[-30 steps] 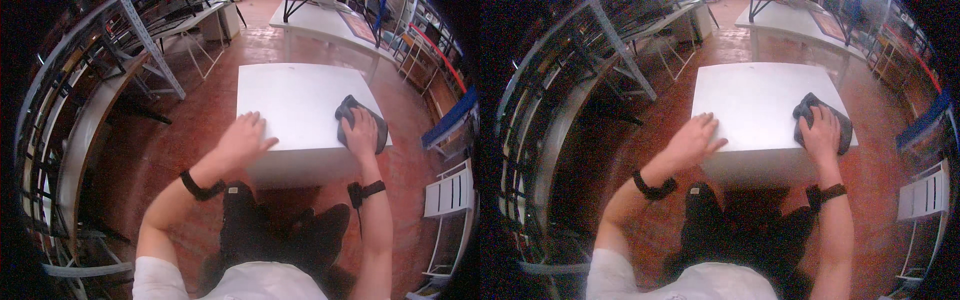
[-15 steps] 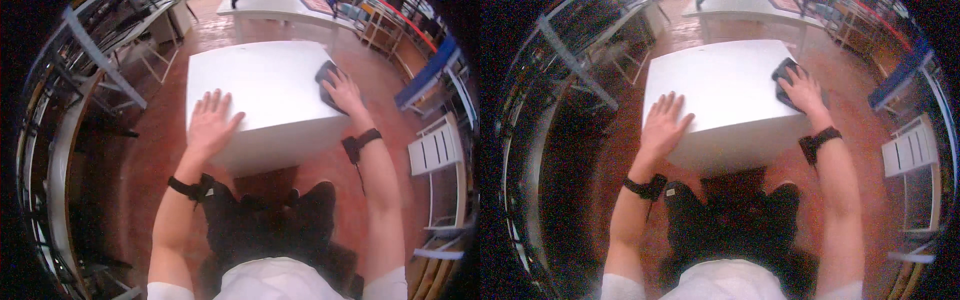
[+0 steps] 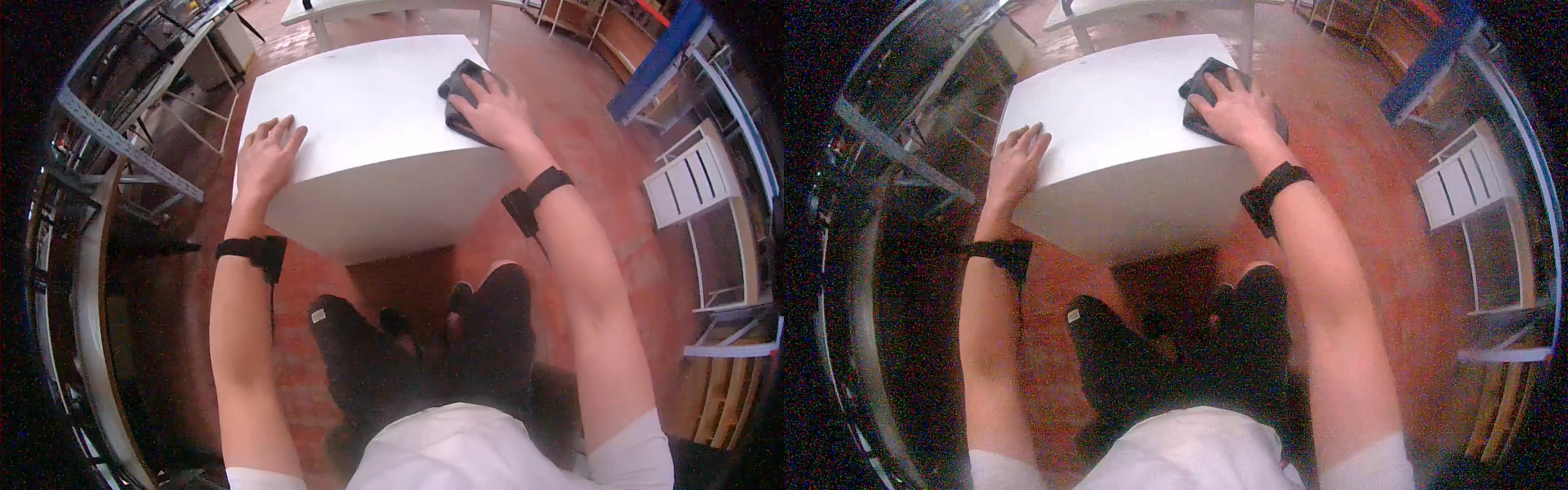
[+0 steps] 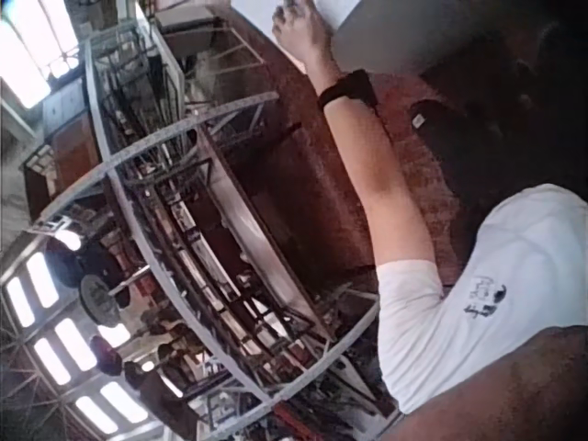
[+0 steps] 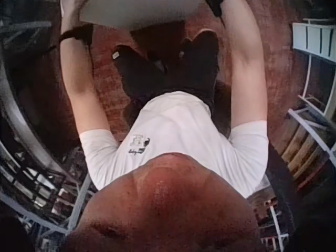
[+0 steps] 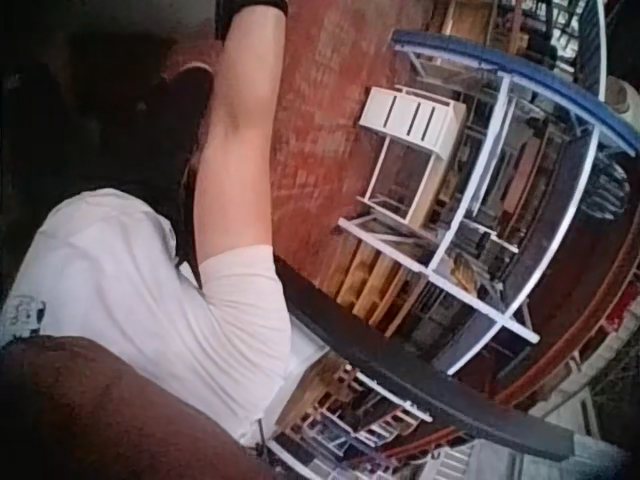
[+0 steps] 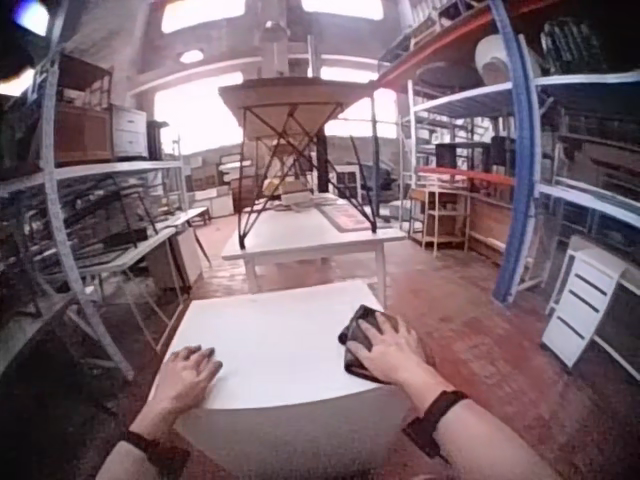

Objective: Clean the top surface of a white cabinet using a black cloth.

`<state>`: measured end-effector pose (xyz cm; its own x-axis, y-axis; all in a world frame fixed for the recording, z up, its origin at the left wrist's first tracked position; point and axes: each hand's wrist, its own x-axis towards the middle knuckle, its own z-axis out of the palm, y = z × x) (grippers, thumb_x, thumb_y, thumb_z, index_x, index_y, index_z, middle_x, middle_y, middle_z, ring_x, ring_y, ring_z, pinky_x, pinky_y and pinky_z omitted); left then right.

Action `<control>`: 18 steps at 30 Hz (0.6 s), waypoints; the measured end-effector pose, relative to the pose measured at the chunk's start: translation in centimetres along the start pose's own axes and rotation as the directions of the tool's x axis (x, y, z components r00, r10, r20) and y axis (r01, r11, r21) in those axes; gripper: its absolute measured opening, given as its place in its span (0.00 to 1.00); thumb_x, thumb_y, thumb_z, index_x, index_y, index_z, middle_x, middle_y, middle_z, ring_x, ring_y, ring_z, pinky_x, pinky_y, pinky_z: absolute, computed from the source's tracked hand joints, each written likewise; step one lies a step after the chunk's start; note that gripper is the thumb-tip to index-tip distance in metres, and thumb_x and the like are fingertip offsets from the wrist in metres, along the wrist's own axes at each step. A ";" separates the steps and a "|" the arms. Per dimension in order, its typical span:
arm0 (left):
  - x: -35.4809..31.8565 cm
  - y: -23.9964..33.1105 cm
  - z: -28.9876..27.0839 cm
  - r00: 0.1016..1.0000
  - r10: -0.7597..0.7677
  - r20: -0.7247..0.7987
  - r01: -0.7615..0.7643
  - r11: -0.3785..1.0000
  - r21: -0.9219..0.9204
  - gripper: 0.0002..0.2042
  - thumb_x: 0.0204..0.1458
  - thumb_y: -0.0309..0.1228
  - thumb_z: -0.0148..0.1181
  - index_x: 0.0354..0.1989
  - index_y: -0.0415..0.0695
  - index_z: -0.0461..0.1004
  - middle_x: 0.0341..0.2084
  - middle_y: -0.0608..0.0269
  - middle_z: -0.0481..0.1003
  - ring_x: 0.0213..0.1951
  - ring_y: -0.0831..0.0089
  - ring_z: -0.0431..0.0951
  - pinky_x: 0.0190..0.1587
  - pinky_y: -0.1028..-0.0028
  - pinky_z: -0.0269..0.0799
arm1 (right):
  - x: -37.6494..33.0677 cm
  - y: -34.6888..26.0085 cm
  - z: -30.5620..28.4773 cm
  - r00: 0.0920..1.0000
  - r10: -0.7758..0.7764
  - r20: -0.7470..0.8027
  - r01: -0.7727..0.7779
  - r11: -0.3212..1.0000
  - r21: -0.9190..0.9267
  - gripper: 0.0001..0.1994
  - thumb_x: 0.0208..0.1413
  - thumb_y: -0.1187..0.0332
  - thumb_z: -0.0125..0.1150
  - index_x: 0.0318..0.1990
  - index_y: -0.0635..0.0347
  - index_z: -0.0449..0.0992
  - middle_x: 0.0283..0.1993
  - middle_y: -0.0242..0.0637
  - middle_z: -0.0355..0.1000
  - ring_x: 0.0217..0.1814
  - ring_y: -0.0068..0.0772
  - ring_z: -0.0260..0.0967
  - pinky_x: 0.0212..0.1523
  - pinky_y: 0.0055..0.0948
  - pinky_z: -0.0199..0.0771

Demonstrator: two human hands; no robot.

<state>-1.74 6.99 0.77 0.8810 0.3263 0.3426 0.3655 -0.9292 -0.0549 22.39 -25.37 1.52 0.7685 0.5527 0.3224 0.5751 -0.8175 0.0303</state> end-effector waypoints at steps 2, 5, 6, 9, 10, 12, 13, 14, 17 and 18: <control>0.1 1.6 -0.8 0.988 -0.150 -0.030 0.148 0.988 -0.038 0.30 0.65 0.58 0.47 0.69 0.55 0.72 0.66 0.53 0.70 0.67 0.52 0.68 0.72 0.57 0.58 | 0.5 1.9 1.5 0.982 -0.185 -0.045 0.182 0.981 -0.073 0.27 0.64 0.42 0.55 0.69 0.29 0.69 0.81 0.36 0.54 0.80 0.57 0.52 0.75 0.59 0.57; -1.3 -3.1 1.6 0.990 -0.073 -0.120 0.072 0.997 -0.013 0.25 0.66 0.52 0.49 0.67 0.55 0.73 0.66 0.53 0.71 0.67 0.51 0.68 0.70 0.56 0.60 | -0.2 -0.9 -2.0 0.859 -0.503 0.095 0.512 0.838 -0.188 0.33 0.66 0.37 0.48 0.73 0.38 0.66 0.81 0.36 0.53 0.80 0.63 0.51 0.78 0.61 0.50; -1.2 -2.9 1.8 0.989 -0.063 -0.132 0.059 0.998 -0.039 0.25 0.66 0.52 0.49 0.67 0.55 0.73 0.66 0.52 0.70 0.67 0.51 0.68 0.70 0.56 0.60 | -0.8 -1.0 -2.4 0.844 -0.534 0.047 0.529 0.817 -0.230 0.27 0.64 0.43 0.55 0.69 0.31 0.70 0.79 0.37 0.58 0.78 0.64 0.54 0.76 0.61 0.55; 0.0 -1.2 1.9 0.989 -0.079 -0.127 0.065 0.992 -0.111 0.29 0.67 0.57 0.45 0.68 0.53 0.73 0.67 0.49 0.69 0.71 0.53 0.64 0.74 0.58 0.53 | -1.2 -1.5 -1.2 0.868 -0.474 -0.149 0.494 0.854 0.162 0.26 0.63 0.43 0.58 0.68 0.28 0.71 0.78 0.40 0.60 0.77 0.64 0.55 0.76 0.59 0.56; -0.2 -3.7 2.9 0.988 -0.011 -0.156 0.002 0.998 -0.055 0.29 0.67 0.56 0.45 0.68 0.52 0.72 0.67 0.48 0.70 0.72 0.53 0.63 0.74 0.58 0.52 | -1.7 -4.3 -0.9 0.823 -0.541 -0.175 0.566 0.805 0.176 0.28 0.62 0.42 0.58 0.69 0.32 0.71 0.77 0.42 0.61 0.77 0.63 0.55 0.77 0.58 0.55; -0.2 -2.4 3.2 0.987 0.043 -0.155 -0.050 0.998 -0.044 0.27 0.69 0.53 0.43 0.68 0.51 0.72 0.66 0.48 0.71 0.71 0.52 0.64 0.74 0.57 0.53 | -3.6 -7.6 -2.1 0.692 -0.692 -0.205 0.717 0.693 0.083 0.35 0.60 0.41 0.62 0.72 0.41 0.67 0.78 0.41 0.60 0.79 0.60 0.53 0.78 0.54 0.52; 0.0 -1.8 2.5 0.987 0.096 -0.132 -0.100 0.995 -0.020 0.26 0.70 0.51 0.43 0.67 0.50 0.71 0.66 0.48 0.71 0.71 0.52 0.65 0.73 0.57 0.55 | -4.6 -10.3 -2.1 0.738 -0.647 -0.192 0.675 0.710 0.200 0.35 0.59 0.44 0.65 0.73 0.41 0.66 0.78 0.40 0.59 0.79 0.59 0.53 0.78 0.54 0.52; 0.6 -1.3 1.7 0.980 0.156 -0.123 -0.157 0.988 0.001 0.25 0.71 0.49 0.42 0.67 0.49 0.71 0.66 0.48 0.71 0.70 0.51 0.66 0.73 0.56 0.56 | -5.0 -12.1 -2.4 0.760 -0.623 -0.184 0.649 0.736 0.191 0.37 0.58 0.45 0.67 0.74 0.40 0.64 0.78 0.39 0.59 0.80 0.57 0.53 0.78 0.53 0.52; 0.4 -2.9 1.7 0.986 -0.117 -0.118 0.042 0.863 -0.504 0.23 0.72 0.45 0.39 0.67 0.46 0.69 0.64 0.47 0.73 0.67 0.50 0.70 0.69 0.56 0.61 | -5.1 -19.7 -2.4 0.758 -0.628 -0.179 0.653 0.727 0.214 0.38 0.55 0.48 0.70 0.73 0.41 0.65 0.77 0.37 0.61 0.80 0.53 0.54 0.79 0.51 0.51; 1.0 -2.1 0.8 0.989 -0.150 0.012 0.120 0.736 -0.666 0.27 0.72 0.48 0.38 0.66 0.42 0.71 0.63 0.45 0.74 0.64 0.48 0.72 0.67 0.57 0.64 | -5.1 -21.2 -2.0 0.754 -0.622 -0.211 0.657 0.717 0.235 0.38 0.54 0.51 0.71 0.72 0.45 0.66 0.76 0.37 0.62 0.79 0.53 0.56 0.78 0.51 0.52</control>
<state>-1.36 9.40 0.47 0.8197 0.4639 0.3360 0.1745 -0.7609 0.6250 5.71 -11.23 1.06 0.1627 0.8908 0.4242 0.9827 -0.1847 0.0109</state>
